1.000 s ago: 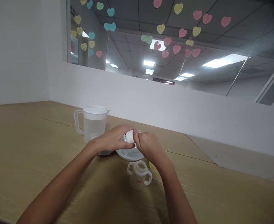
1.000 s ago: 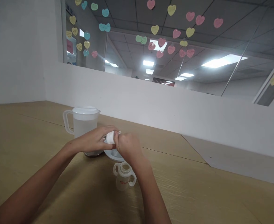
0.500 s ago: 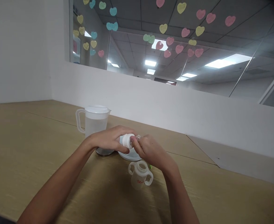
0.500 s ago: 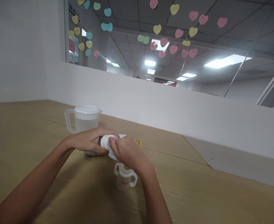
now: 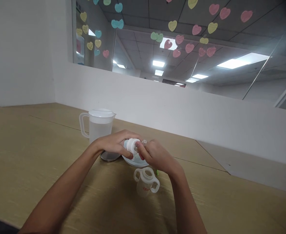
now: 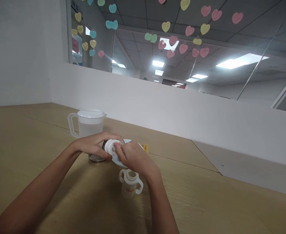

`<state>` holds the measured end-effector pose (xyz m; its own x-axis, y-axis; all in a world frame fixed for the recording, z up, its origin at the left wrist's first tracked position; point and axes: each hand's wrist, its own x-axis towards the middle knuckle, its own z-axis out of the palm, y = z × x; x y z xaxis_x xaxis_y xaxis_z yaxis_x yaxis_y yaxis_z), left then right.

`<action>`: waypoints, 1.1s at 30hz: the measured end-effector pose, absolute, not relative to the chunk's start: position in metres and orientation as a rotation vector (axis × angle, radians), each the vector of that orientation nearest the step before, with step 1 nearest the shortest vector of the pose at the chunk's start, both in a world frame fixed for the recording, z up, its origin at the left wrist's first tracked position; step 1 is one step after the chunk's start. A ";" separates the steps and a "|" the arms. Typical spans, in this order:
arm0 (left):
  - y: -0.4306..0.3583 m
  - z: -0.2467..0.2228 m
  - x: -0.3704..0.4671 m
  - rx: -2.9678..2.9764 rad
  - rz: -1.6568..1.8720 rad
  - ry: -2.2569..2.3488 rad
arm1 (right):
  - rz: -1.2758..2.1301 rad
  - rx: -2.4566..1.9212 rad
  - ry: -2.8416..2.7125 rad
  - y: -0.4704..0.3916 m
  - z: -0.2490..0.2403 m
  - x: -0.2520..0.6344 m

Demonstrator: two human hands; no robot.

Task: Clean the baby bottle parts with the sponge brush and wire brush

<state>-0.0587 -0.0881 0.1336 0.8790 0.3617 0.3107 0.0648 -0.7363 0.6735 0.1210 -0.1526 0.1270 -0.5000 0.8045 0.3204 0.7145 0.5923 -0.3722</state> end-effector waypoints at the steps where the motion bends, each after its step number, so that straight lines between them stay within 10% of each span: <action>1: -0.084 0.133 -0.062 2.331 0.609 0.280 | 0.364 -1.129 -2.344 -0.154 0.128 0.127; 9: -0.078 0.144 -0.090 2.247 1.015 0.246 | 0.517 -0.981 -1.824 -0.166 0.137 0.189; 33: -0.018 0.036 -0.025 2.953 0.250 1.312 | 0.129 -1.953 -2.440 -0.052 0.038 0.151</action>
<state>-0.0248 -0.0178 0.0363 0.6612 0.7282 0.1804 0.7435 -0.6682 -0.0278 0.1505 -0.0517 0.0384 -0.2201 0.9746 -0.0410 0.9735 0.2168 -0.0725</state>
